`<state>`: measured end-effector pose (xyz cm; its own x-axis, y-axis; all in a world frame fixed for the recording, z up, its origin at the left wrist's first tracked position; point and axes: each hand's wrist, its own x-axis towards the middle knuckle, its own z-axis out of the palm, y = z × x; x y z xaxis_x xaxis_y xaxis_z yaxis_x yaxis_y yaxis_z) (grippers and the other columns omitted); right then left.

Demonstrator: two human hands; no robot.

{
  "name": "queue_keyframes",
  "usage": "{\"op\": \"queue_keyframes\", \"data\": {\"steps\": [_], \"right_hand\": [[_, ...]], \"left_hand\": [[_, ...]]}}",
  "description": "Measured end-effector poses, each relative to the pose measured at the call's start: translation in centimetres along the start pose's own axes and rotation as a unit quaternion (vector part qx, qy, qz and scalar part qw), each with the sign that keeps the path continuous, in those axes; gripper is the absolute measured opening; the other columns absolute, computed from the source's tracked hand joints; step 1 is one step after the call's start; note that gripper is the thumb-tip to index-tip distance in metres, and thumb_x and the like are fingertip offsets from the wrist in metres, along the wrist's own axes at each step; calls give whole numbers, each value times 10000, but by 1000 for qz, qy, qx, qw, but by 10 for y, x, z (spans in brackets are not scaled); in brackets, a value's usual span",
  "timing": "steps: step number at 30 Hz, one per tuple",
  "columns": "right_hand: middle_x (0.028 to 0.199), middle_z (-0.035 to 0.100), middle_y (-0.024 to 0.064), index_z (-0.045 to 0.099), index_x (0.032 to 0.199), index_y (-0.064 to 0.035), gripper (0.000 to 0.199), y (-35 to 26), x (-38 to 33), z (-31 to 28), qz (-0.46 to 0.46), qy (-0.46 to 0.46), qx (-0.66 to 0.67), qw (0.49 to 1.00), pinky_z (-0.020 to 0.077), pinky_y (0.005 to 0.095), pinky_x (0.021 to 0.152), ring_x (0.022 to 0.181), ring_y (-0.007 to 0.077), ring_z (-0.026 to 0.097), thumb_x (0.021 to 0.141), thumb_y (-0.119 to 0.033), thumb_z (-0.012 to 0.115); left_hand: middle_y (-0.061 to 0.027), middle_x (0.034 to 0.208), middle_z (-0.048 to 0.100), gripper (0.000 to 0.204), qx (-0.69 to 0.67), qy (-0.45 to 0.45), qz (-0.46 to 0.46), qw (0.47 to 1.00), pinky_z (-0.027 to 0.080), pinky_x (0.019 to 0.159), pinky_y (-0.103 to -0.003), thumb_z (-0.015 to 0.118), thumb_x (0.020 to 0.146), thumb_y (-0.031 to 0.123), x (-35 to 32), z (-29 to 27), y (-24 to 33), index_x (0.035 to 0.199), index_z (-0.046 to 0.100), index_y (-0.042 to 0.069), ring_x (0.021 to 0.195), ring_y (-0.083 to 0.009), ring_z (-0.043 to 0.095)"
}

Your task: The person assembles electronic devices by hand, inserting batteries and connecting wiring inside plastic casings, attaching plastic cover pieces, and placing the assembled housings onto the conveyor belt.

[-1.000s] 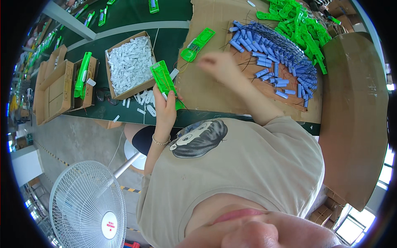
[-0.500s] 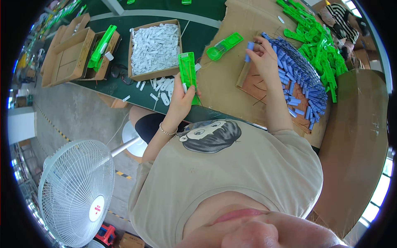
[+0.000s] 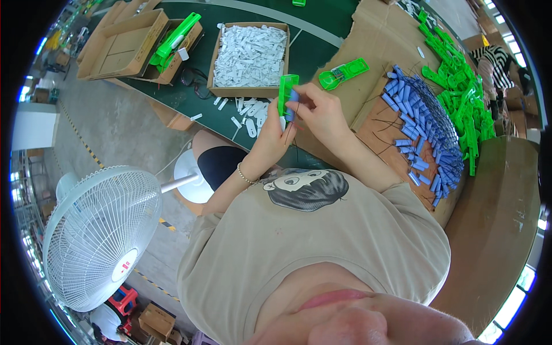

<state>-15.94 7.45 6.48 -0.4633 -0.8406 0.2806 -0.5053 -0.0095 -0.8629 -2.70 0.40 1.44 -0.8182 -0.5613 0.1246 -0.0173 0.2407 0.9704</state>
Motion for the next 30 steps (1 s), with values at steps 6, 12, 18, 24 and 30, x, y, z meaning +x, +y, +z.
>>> {"op": "queue_keyframes", "data": {"steps": [6,12,18,24,30], "right_hand": [[859,657,91,585,1037,-7,254,3,8,2,-17,-19,30,999,498,265,635,755,119,622,820,-96,683],[918,655,47,562,1099,28,319,15,18,19,192,-143,370,898,478,252,733,840,90,591,831,-96,681],[1011,646,74,533,1196,47,410,5,61,23,95,-335,187,919,484,256,781,885,127,615,846,-126,657],[924,676,86,681,1020,-100,250,27,162,53,-80,-178,-176,965,509,345,733,845,225,648,774,-142,680],[866,633,77,691,904,-120,152,62,189,90,-332,-205,-389,834,512,387,753,895,248,624,761,-163,663]], "left_hand": [[-102,1041,478,511,-142,-27,-32,989,490,703,-279,441,894,-24,-12,-1,-3,1354,226,35,769,-126,551],[-99,1022,498,558,-191,-43,-14,981,494,700,-302,513,917,197,-25,-16,-10,1364,218,40,771,-155,561],[-112,1008,506,480,-305,19,-53,951,511,669,-328,460,955,263,-51,-30,-13,1326,255,36,762,-183,578],[-117,1000,508,302,-272,99,-45,956,522,656,-338,449,945,126,-59,-43,-11,1206,322,42,752,-189,589],[-110,984,518,312,-284,137,-36,948,515,646,-312,469,936,111,-64,-50,-9,1204,332,29,743,-174,595]]}}
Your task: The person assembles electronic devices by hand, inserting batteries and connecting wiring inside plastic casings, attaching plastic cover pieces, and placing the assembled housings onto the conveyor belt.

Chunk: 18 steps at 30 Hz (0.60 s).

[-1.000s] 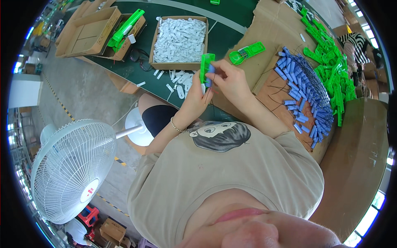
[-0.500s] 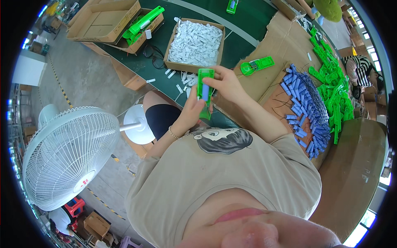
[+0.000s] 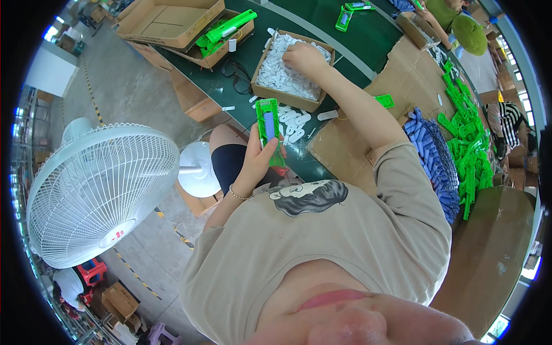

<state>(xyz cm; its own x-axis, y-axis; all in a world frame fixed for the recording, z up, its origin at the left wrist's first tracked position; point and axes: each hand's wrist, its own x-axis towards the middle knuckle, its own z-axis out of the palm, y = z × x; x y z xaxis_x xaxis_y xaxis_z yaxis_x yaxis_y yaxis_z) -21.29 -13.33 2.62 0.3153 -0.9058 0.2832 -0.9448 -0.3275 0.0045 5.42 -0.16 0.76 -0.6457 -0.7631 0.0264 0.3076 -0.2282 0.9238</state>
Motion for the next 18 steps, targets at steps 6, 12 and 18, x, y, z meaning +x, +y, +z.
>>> {"op": "queue_keyframes", "data": {"steps": [6,12,18], "right_hand": [[885,623,69,678,849,-125,114,4,-3,0,15,51,19,998,511,391,753,907,256,612,750,-175,650],[836,605,65,681,899,-133,152,6,-2,4,-16,28,-12,999,507,395,746,895,260,612,762,-188,646],[857,635,80,700,917,-116,160,-6,-17,-14,14,104,62,993,496,391,710,834,263,621,809,-212,630]], "left_hand": [[-108,979,521,310,6,5,-3,1000,513,646,-309,474,934,110,4,-5,-3,1200,338,28,736,-169,594],[-109,995,531,377,4,-9,-5,1000,502,663,-292,488,934,106,13,0,-6,1260,321,14,737,-154,591],[-107,975,527,316,19,10,-5,1000,514,642,-309,463,930,84,14,1,-8,1214,336,30,732,-174,596]]}}
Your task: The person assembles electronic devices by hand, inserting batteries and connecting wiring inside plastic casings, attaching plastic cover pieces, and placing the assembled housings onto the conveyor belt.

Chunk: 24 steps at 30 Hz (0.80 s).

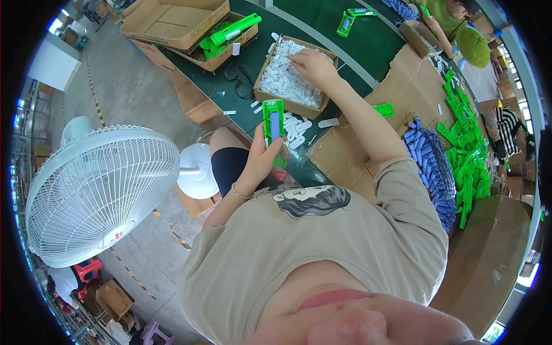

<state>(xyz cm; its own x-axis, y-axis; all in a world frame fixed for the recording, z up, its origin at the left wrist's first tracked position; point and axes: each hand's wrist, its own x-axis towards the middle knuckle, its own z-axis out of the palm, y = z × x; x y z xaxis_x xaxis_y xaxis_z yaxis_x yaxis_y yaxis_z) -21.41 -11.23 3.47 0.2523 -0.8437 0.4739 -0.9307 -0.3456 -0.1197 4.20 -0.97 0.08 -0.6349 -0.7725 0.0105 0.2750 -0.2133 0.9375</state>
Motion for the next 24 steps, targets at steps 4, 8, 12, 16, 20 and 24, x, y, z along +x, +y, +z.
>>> {"op": "queue_keyframes", "data": {"steps": [4,8,12,16,20,24], "right_hand": [[777,665,115,700,913,-46,184,-44,-30,-48,195,-2,288,938,485,362,617,687,295,624,848,-193,610],[717,645,106,671,851,15,190,-94,-53,-83,321,-81,394,858,462,275,592,613,130,570,877,-156,592],[635,571,91,642,847,33,197,-98,-70,-67,231,2,320,919,431,287,536,550,128,505,883,-153,587],[623,560,92,645,861,27,206,-87,-77,-78,258,-73,334,904,436,291,550,569,129,515,888,-166,579],[626,574,126,644,814,23,239,-81,-79,-84,278,-82,371,882,439,314,552,568,195,531,885,-196,581],[620,592,159,648,762,17,319,-76,-81,-87,279,-98,306,905,449,356,547,554,268,572,873,-278,596]], "left_hand": [[-105,975,524,349,88,18,25,996,499,636,-292,466,937,91,4,-1,0,1246,320,22,726,-160,585],[-98,943,531,382,143,18,-31,989,485,630,-280,465,940,89,10,11,11,1275,299,9,720,-144,576],[-108,870,557,395,223,2,-1,975,481,621,-294,482,932,101,17,25,7,1271,309,-3,694,-162,583],[-135,859,574,402,254,-23,21,967,484,622,-322,496,918,100,22,31,9,1267,328,-9,682,-196,597],[-138,871,575,422,265,-40,1,963,486,628,-315,495,915,94,21,35,13,1284,320,-11,694,-189,600],[-125,897,576,431,231,-94,-39,968,493,635,-301,488,915,91,21,32,14,1300,315,5,697,-171,597]]}}
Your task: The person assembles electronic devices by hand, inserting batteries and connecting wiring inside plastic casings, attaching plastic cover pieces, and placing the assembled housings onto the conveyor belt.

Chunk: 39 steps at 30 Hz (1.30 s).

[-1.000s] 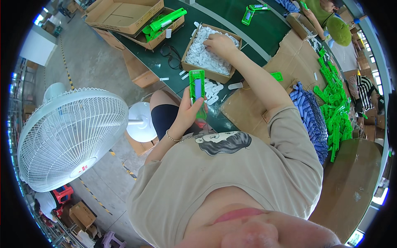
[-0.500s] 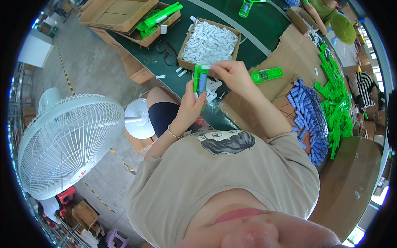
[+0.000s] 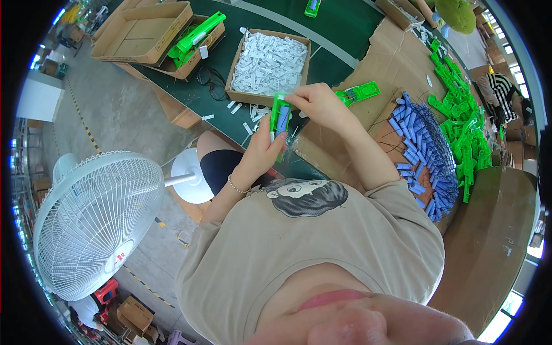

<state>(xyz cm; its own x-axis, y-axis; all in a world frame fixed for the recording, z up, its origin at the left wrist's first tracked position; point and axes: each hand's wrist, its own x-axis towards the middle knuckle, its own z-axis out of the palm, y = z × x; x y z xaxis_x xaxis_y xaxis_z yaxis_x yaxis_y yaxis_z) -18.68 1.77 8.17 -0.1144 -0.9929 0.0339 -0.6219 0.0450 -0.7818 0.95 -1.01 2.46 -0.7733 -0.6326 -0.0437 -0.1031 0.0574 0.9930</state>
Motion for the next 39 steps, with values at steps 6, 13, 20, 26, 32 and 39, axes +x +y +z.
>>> {"op": "queue_keyframes", "data": {"steps": [6,13,20,26,32,39], "right_hand": [[644,603,160,657,781,6,356,-7,1,-14,78,-58,-169,981,454,377,554,559,273,581,853,-338,599],[731,613,6,665,892,-25,228,28,10,-32,28,-128,181,975,446,258,535,590,82,535,875,-238,587],[961,652,158,549,1077,57,270,143,86,-113,175,209,553,787,518,302,684,826,209,646,915,-150,489],[961,656,183,569,1021,17,299,246,137,-133,335,331,494,731,551,332,711,839,242,659,920,-264,582],[728,666,111,646,859,18,408,219,134,-168,427,129,-59,893,512,343,492,586,203,641,840,-389,637],[995,641,147,653,1054,-65,372,121,24,-144,101,-184,-235,949,498,344,794,936,278,616,700,-178,671]], "left_hand": [[-85,964,552,423,-176,-83,-55,979,501,652,-286,474,925,110,-3,-1,-5,1313,319,42,715,-152,593],[-133,1116,517,642,-343,-140,0,929,491,821,-366,505,907,383,-7,-6,-28,1386,278,21,948,-226,584],[-175,1136,527,566,151,78,248,954,417,919,-378,639,671,70,-12,0,-65,1203,460,-6,1059,-304,522],[-99,931,598,368,288,77,366,882,473,769,-382,673,601,93,-8,15,-65,964,621,54,865,-295,577],[-82,882,587,348,297,84,356,882,478,732,-369,670,576,87,-8,17,-74,923,643,76,832,-280,574],[-73,874,588,344,297,77,354,883,479,727,-364,668,566,88,-6,17,-75,909,644,73,822,-277,576]]}}
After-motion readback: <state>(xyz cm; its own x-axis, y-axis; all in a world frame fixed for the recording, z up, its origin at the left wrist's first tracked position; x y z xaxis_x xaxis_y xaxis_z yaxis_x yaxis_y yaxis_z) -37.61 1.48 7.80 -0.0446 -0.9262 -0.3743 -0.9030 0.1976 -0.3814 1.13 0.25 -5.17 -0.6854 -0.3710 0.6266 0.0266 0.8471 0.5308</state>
